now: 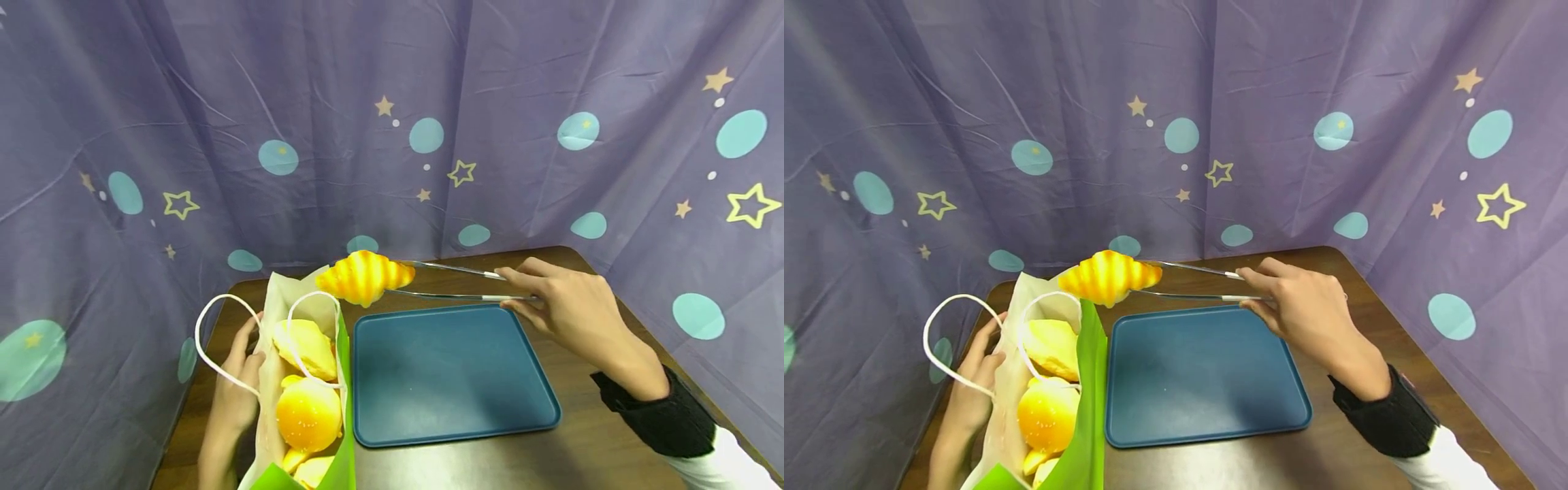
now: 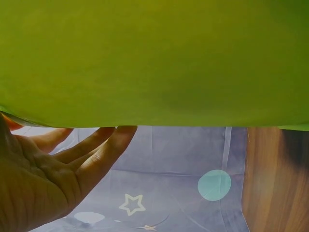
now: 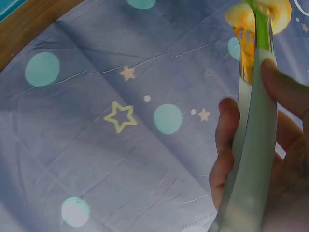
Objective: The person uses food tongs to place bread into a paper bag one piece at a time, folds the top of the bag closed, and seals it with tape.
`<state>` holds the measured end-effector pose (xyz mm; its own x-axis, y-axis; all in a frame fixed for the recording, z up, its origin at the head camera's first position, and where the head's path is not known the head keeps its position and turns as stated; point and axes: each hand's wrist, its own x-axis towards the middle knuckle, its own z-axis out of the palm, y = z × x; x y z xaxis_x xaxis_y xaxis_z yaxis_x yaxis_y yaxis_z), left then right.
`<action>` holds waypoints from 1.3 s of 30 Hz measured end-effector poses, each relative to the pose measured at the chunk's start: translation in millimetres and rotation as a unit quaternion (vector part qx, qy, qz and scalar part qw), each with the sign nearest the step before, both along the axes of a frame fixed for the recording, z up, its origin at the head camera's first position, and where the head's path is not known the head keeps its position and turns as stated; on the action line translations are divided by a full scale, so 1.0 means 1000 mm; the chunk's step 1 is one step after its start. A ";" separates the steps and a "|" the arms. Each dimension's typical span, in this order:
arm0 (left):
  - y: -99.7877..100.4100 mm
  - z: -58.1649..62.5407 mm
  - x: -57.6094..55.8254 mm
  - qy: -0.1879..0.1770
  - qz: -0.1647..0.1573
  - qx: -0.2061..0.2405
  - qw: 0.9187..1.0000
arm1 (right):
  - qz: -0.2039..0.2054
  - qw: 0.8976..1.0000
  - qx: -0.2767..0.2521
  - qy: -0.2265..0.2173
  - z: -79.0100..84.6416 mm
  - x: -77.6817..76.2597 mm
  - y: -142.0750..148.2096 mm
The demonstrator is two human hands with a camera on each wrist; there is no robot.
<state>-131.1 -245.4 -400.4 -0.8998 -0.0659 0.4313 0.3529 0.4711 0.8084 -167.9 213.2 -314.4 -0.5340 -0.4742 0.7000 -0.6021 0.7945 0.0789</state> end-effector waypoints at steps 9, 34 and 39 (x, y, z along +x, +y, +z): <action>0.000 -0.004 0.000 0.004 0.010 -0.014 1.000 | 0.003 0.994 0.047 0.096 0.014 -0.013 -0.043; 0.000 -0.003 -0.001 0.011 0.017 -0.025 0.999 | 0.022 0.973 0.093 0.211 0.019 -0.022 -0.085; -0.003 -0.002 -0.001 0.014 0.018 -0.026 0.999 | 0.024 0.977 0.089 0.190 0.020 -0.019 -0.084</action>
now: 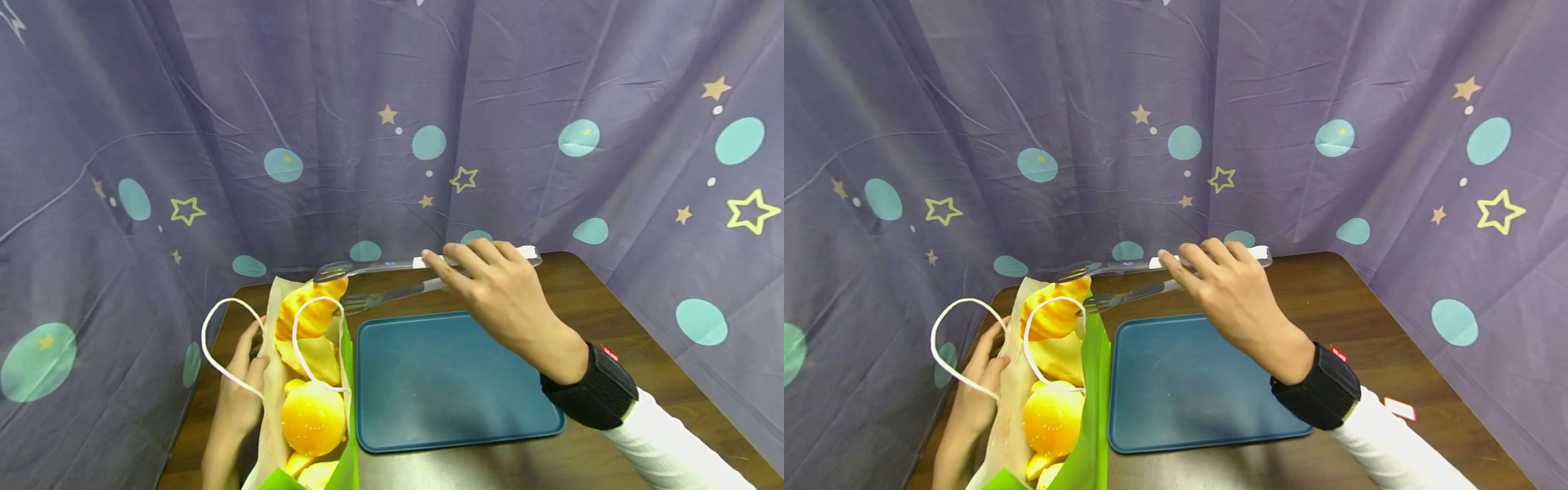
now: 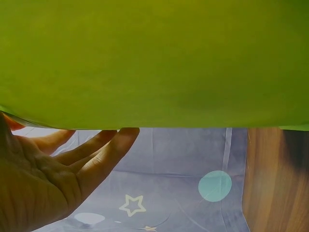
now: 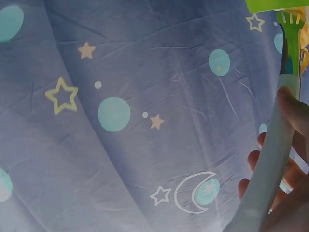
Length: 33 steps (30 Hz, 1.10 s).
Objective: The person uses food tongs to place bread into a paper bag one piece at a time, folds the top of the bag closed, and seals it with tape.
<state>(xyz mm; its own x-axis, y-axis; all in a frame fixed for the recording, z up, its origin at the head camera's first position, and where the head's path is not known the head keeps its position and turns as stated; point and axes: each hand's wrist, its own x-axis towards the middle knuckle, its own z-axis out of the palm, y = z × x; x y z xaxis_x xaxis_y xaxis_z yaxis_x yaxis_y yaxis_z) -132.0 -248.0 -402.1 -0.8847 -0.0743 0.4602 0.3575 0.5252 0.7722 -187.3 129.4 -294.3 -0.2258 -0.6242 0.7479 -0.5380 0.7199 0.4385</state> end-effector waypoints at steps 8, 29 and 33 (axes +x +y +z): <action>0.000 0.000 0.001 -0.003 -0.006 0.002 1.000 | -0.004 0.999 -0.010 -0.041 -0.002 0.002 0.006; 0.003 0.003 0.000 -0.018 -0.005 0.014 1.000 | -0.005 0.967 -0.165 -0.192 -0.031 0.010 0.022; 0.001 0.001 0.001 -0.028 0.006 0.000 1.000 | -0.064 0.930 -0.205 -0.300 -0.053 0.012 0.029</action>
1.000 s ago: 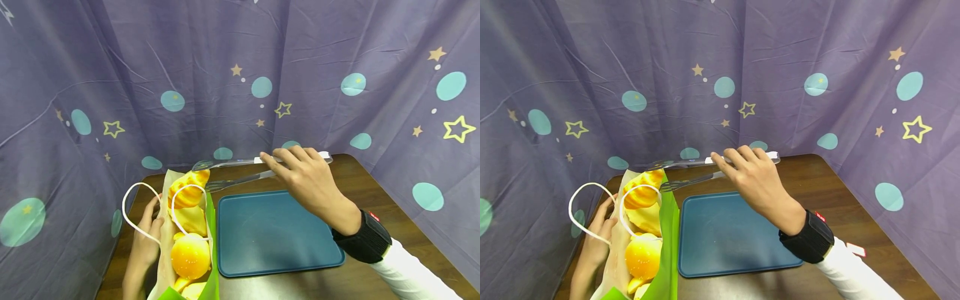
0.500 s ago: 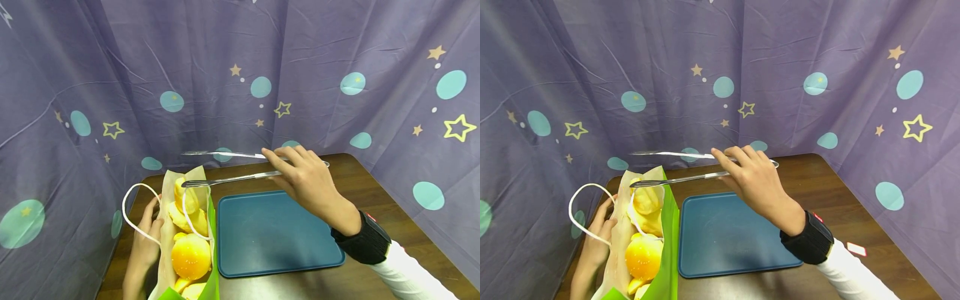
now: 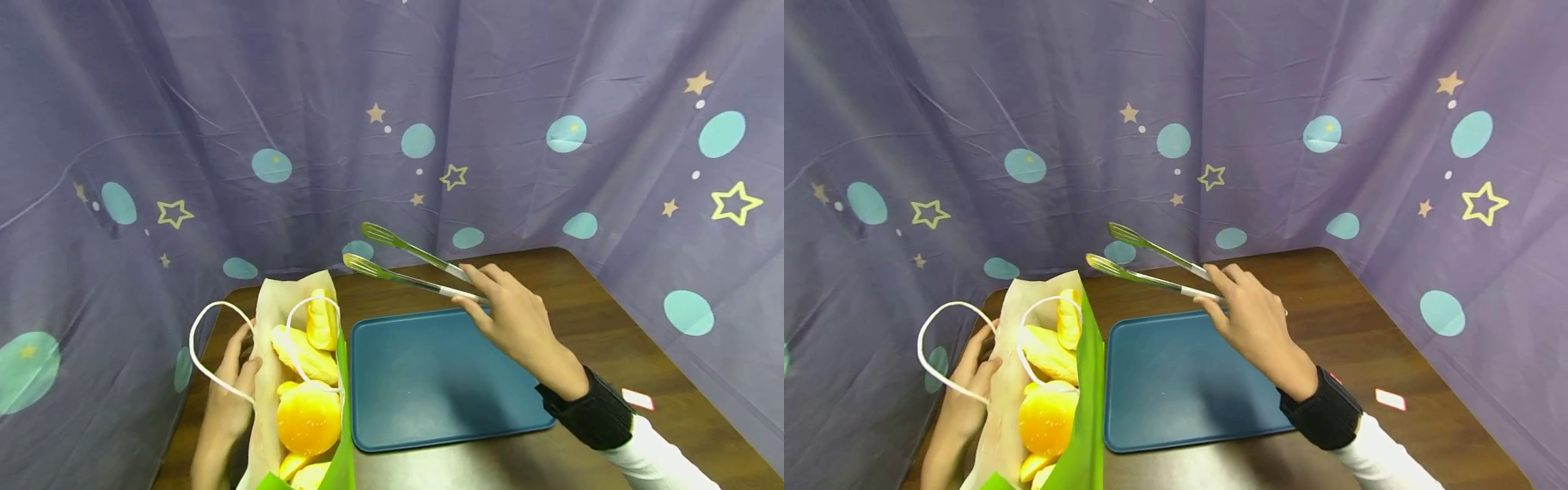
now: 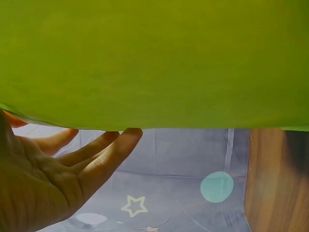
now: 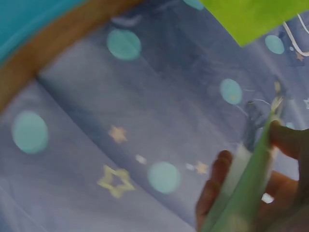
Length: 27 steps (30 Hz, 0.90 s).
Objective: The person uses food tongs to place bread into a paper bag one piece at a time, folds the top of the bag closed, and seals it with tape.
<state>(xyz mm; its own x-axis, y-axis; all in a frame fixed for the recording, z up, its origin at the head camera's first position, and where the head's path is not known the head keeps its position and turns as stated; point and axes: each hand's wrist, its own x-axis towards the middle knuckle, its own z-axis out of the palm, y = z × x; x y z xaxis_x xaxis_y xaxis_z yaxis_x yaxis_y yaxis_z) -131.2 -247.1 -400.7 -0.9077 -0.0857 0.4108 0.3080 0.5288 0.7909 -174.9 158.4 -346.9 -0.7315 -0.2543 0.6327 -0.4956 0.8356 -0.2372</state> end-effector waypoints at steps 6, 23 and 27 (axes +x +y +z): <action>0.000 0.000 0.004 -0.007 -0.003 -0.013 1.000 | -0.048 0.977 -0.041 -0.204 -0.045 -0.002 0.011; 0.004 0.008 0.006 -0.042 -0.028 -0.001 0.999 | -0.104 0.965 -0.025 -0.240 -0.142 0.006 0.014; 0.005 0.010 0.005 -0.041 -0.045 0.009 0.998 | -0.105 0.968 -0.016 -0.226 -0.152 0.009 0.014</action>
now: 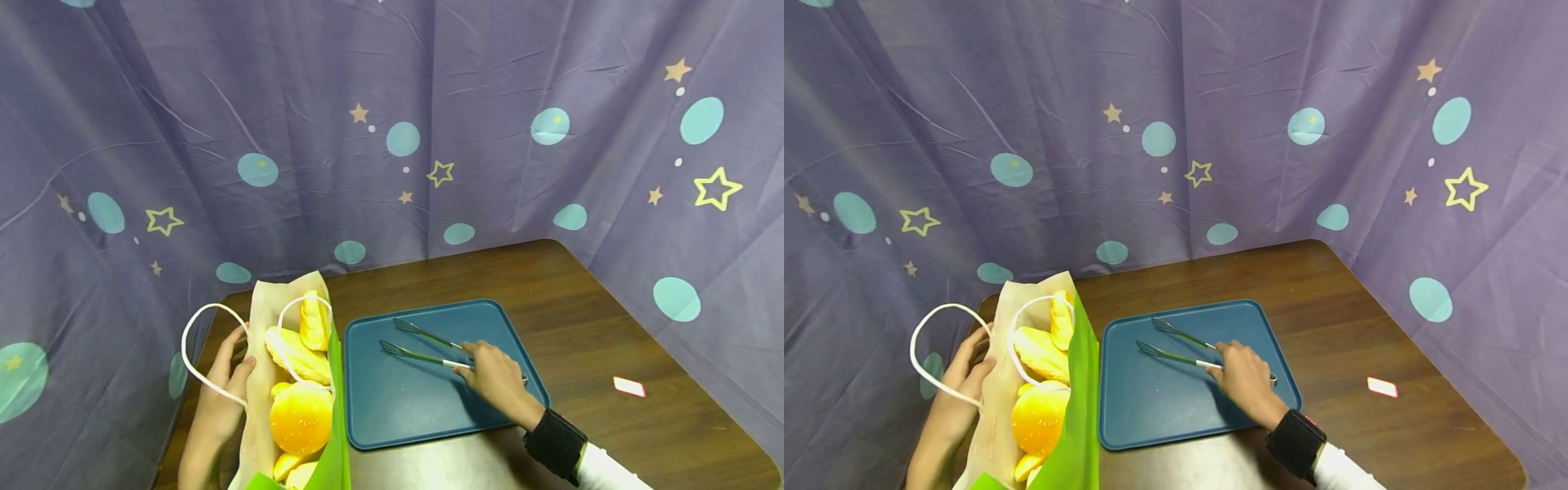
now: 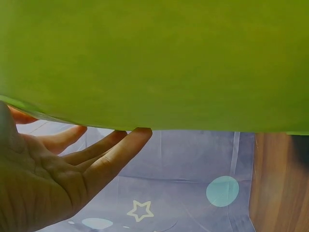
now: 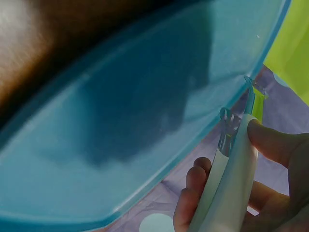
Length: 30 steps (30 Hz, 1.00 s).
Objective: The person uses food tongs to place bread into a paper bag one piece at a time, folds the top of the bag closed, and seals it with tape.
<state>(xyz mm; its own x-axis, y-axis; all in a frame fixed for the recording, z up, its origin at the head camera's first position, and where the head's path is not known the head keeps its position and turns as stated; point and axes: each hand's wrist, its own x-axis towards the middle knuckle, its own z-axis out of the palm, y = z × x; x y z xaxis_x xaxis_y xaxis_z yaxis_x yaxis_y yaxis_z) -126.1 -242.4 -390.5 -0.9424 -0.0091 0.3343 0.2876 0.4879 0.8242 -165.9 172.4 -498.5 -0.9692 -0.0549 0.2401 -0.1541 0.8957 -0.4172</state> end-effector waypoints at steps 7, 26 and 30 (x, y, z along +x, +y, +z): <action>-0.003 0.002 0.002 -0.001 -0.002 0.000 1.000 | -0.006 1.000 0.007 0.006 -0.010 0.001 0.000; -0.004 0.040 0.051 0.057 0.137 -0.033 0.988 | -0.015 0.996 0.088 0.010 -0.023 -0.002 0.002; 0.002 0.057 0.074 0.135 0.225 -0.030 0.965 | -0.015 0.996 0.090 0.005 -0.022 -0.001 0.004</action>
